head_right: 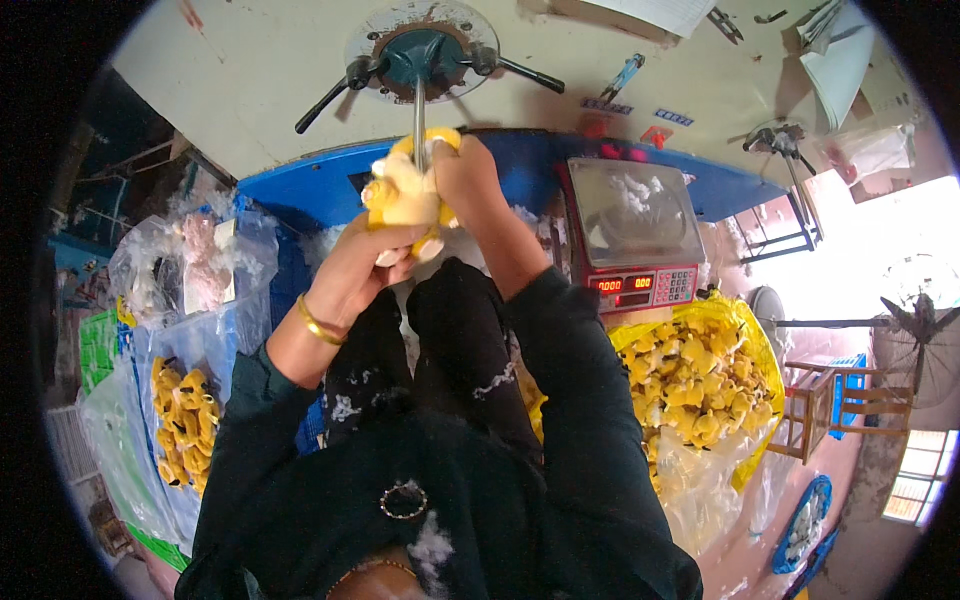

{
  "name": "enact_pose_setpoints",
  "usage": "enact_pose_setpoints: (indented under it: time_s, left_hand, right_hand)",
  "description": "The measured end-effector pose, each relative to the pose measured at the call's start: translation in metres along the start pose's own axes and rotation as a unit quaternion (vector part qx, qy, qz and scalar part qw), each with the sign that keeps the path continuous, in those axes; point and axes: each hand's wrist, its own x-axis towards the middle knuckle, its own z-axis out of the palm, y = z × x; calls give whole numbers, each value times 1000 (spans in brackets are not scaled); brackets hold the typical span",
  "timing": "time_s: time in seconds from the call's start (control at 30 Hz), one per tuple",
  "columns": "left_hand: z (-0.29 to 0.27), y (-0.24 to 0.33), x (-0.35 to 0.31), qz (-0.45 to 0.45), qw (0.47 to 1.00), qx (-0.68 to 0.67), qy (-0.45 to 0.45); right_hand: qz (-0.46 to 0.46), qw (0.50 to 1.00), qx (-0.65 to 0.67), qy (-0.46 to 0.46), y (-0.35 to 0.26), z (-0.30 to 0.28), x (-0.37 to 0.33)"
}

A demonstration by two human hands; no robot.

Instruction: The person repeatedly picks yellow sock-like items, opens them, and stuffs white cotton fiber into each one using both hands. After filling, the person places the stuffed items into a yellow bag on the right.

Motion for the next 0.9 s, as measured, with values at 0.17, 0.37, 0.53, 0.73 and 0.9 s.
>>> enact_pose_setpoints:
  time_s: [0.17, 0.37, 0.53, 0.73, 0.9]
  left_hand:
    - [-17, 29, 47, -1, 1000, -1, -22]
    - [-23, 31, 39, 18, 998, 12, -50]
    - [-47, 33, 30, 68, 991, 108, -41]
    - [-55, 39, 77, 163, 962, 219, -15]
    - [-55, 11, 39, 107, 974, 198, -24]
  right_hand:
    - [-11, 1000, 20, 19, 0, 17, 62]
    - [5, 999, 17, 29, 2, 15, 45]
    - [78, 969, 235, -18, -11, 4, -15]
    - [11, 986, 152, 71, 9, 29, 31]
    - [52, 964, 251, 71, -1, 20, -19]
